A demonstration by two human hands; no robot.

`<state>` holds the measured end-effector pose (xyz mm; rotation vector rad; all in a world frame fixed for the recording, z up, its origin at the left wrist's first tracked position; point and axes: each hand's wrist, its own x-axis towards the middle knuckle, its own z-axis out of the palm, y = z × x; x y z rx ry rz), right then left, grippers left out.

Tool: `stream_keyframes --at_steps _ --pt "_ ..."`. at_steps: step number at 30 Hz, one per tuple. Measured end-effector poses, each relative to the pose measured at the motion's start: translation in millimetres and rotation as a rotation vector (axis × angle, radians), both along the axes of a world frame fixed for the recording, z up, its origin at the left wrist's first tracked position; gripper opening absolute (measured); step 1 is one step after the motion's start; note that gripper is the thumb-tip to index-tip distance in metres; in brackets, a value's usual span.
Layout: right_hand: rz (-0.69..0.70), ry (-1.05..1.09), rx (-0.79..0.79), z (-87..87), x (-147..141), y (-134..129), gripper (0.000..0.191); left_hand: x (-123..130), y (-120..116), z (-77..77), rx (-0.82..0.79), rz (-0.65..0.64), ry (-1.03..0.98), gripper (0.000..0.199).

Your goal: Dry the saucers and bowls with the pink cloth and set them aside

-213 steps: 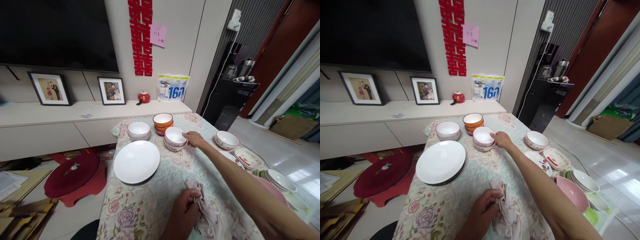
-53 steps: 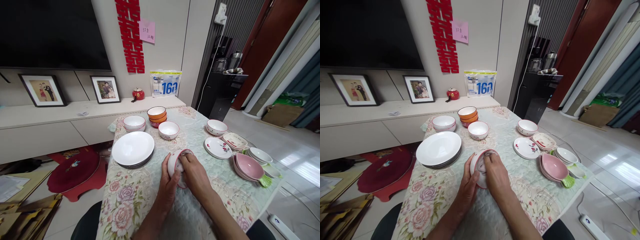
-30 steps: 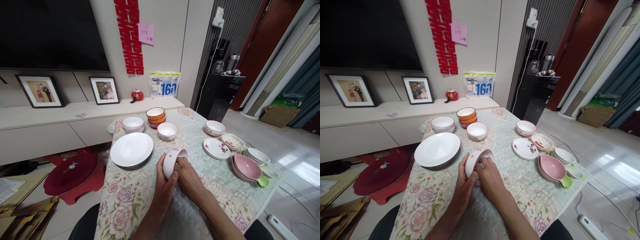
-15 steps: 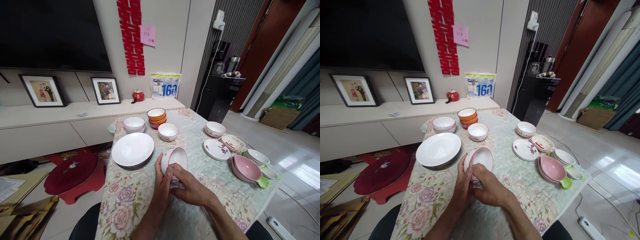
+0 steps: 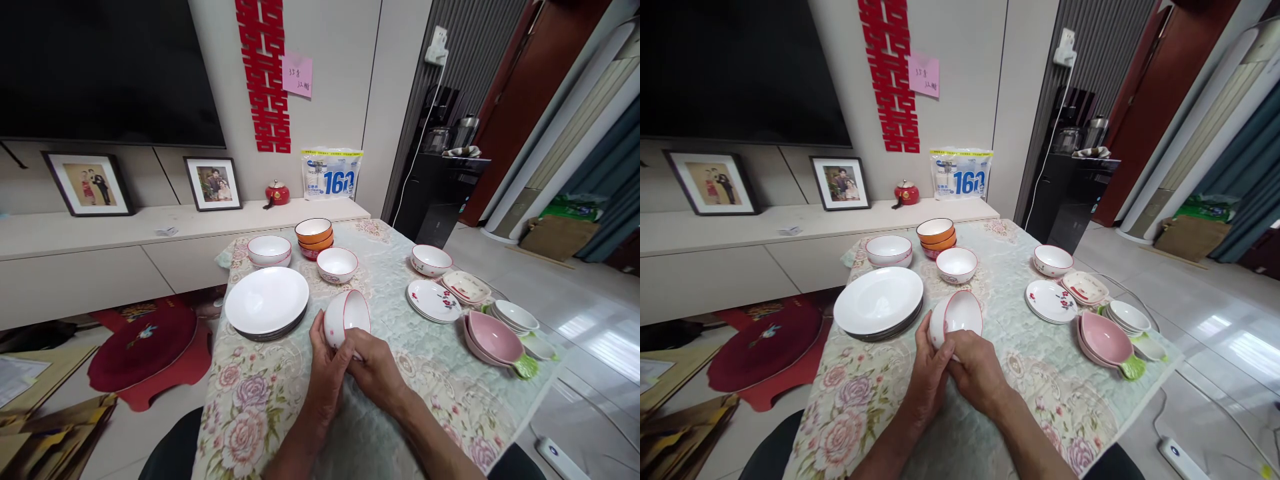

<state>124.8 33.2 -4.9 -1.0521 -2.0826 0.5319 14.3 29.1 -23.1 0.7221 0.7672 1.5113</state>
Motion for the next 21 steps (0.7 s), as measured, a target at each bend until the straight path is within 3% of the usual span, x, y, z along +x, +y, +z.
stream_keyframes --at_steps 4,6,10,15,18,21 --pt "0.022 0.206 -0.108 6.4 -5 -2 0.008 1 -2 2.8 0.014 -0.029 -0.015 0.087" --pt "0.087 0.196 -0.145 11.4 -5 -3 0.022 -1 -2 2.7 -0.004 -0.047 -0.012 0.084" --pt "0.164 -0.045 -0.108 17.2 2 -2 0.039 -6 0 -1.1 -0.044 -0.047 -0.007 0.074" --pt "0.049 -0.366 0.028 10.5 10 0 0.036 -4 2 -2.0 -0.037 -0.030 -0.001 0.077" --pt "0.036 -0.283 0.063 3.1 8 -1 0.025 -2 1 0.1 -0.015 -0.009 0.010 0.086" --pt "0.021 -0.009 0.021 1.4 0 -2 0.012 0 -1 1.5 0.024 0.004 0.026 0.093"
